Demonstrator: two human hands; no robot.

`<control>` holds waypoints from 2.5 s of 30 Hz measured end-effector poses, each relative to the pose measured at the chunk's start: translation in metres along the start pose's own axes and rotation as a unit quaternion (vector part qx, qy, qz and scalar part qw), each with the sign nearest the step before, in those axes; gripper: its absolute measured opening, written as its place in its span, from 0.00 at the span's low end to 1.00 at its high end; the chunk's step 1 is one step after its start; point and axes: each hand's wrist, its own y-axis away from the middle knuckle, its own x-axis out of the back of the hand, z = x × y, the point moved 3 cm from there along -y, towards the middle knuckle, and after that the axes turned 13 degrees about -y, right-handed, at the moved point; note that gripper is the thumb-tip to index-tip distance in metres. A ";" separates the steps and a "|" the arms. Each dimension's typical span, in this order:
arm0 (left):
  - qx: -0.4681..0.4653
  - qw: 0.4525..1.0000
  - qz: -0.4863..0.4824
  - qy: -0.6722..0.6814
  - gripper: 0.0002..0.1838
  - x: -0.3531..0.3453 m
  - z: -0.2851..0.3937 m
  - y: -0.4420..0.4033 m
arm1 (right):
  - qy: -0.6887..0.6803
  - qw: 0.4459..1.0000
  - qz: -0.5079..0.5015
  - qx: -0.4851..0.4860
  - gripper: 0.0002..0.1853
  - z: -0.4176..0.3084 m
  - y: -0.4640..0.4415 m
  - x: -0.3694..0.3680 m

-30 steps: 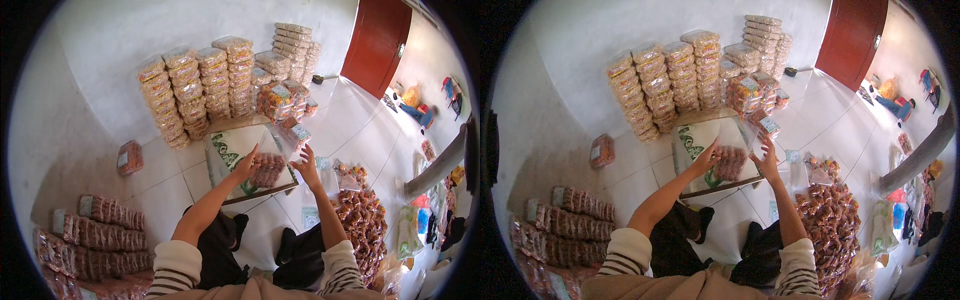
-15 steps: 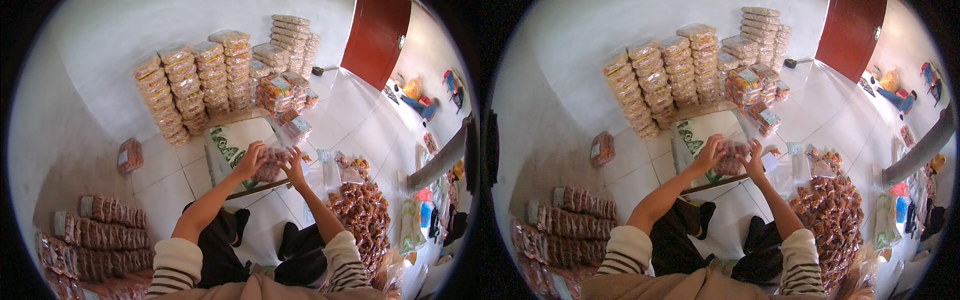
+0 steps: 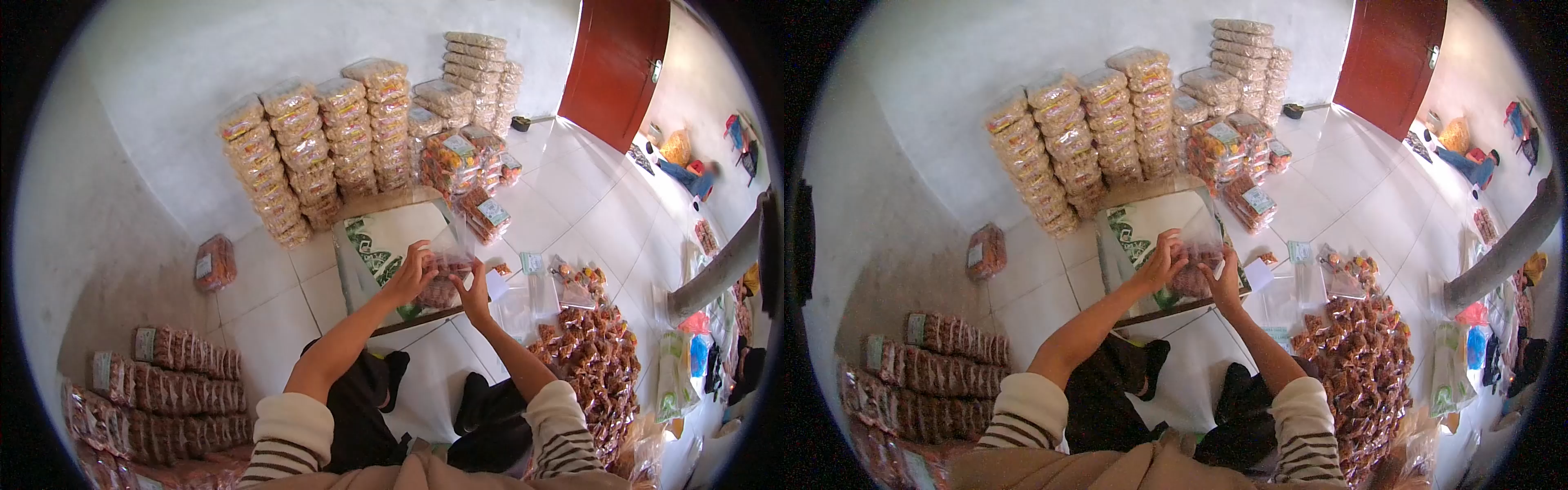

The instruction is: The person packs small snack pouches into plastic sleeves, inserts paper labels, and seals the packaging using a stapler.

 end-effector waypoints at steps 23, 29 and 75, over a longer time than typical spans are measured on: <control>0.109 0.984 0.041 0.132 0.16 0.000 0.003 -0.016 | -0.087 0.993 0.084 0.003 0.20 0.010 -0.022 0.004; 0.036 0.987 0.117 0.106 0.18 -0.007 -0.007 -0.015 | -0.118 0.990 0.074 -0.012 0.20 0.026 -0.009 -0.003; 0.096 0.991 0.090 -0.008 0.19 -0.005 -0.015 -0.002 | -0.222 0.975 0.005 -0.023 0.08 -0.021 -0.068 -0.011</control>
